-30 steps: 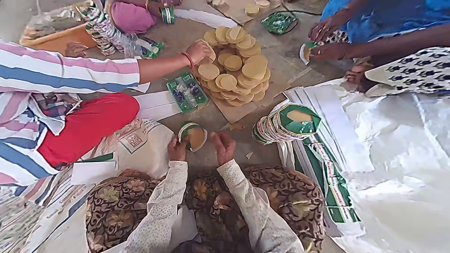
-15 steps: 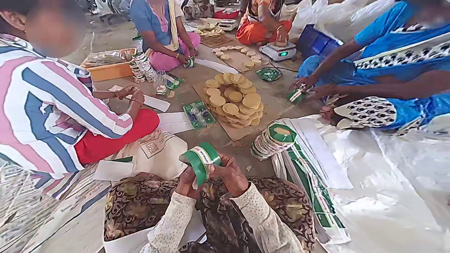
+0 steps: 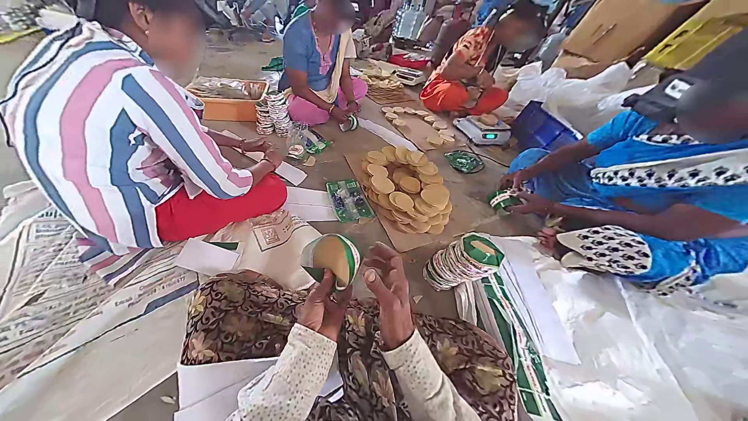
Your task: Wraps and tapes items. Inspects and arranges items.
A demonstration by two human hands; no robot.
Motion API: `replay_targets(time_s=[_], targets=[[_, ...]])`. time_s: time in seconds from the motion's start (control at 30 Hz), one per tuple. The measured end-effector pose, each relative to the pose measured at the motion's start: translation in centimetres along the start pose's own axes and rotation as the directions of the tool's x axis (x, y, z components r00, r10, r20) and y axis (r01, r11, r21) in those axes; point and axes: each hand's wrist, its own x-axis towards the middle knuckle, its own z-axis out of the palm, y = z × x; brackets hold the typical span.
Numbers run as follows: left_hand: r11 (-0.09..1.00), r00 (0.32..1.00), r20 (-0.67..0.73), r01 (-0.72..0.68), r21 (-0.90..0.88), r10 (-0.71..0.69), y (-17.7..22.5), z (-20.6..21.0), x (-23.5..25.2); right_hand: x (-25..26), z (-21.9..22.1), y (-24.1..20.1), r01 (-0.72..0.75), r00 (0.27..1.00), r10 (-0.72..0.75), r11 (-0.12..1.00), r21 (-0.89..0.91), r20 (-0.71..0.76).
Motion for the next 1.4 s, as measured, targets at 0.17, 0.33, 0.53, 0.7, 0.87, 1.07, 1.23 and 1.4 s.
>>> replay_targets(time_s=[0.17,0.33,0.53,0.7,0.87,1.07,1.23,1.4], targets=[[0.988,0.988,0.017,-0.156,0.009,0.156,-1.5,0.8,-0.1,-2.5,2.5,1.6,0.017,0.984,-0.024,0.999,-0.040,-0.177],[0.954,0.955,-0.009,-0.298,-0.028,0.298,-2.9,1.4,-0.6,-2.4,2.9,1.2,0.066,0.955,-0.017,0.986,0.155,-0.298],[0.887,0.882,0.088,-0.461,-0.039,0.462,-4.7,1.0,0.1,-1.8,2.9,0.4,0.159,0.889,-0.057,0.969,0.189,-0.454],[0.863,0.855,0.121,-0.504,-0.032,0.503,-5.1,0.8,0.7,-1.4,1.6,1.5,0.293,0.857,-0.367,0.924,-0.245,-0.361],[0.871,0.861,0.148,-0.491,-0.016,0.487,-5.0,0.5,0.4,-0.7,1.3,1.3,0.233,0.912,-0.228,0.972,-0.027,-0.341],[0.896,0.886,0.155,-0.444,0.021,0.436,-5.2,0.1,0.1,0.0,1.2,1.4,0.327,0.852,-0.306,0.945,-0.023,-0.425],[0.917,0.912,0.157,-0.393,0.065,0.380,-4.8,0.2,-0.3,0.1,-0.5,1.8,0.452,0.706,-0.689,0.618,-0.644,-0.166],[0.929,0.927,0.168,-0.356,0.101,0.336,-4.2,-0.3,-0.3,-0.3,-1.7,0.8,0.461,0.778,-0.626,0.513,-0.724,0.051]])
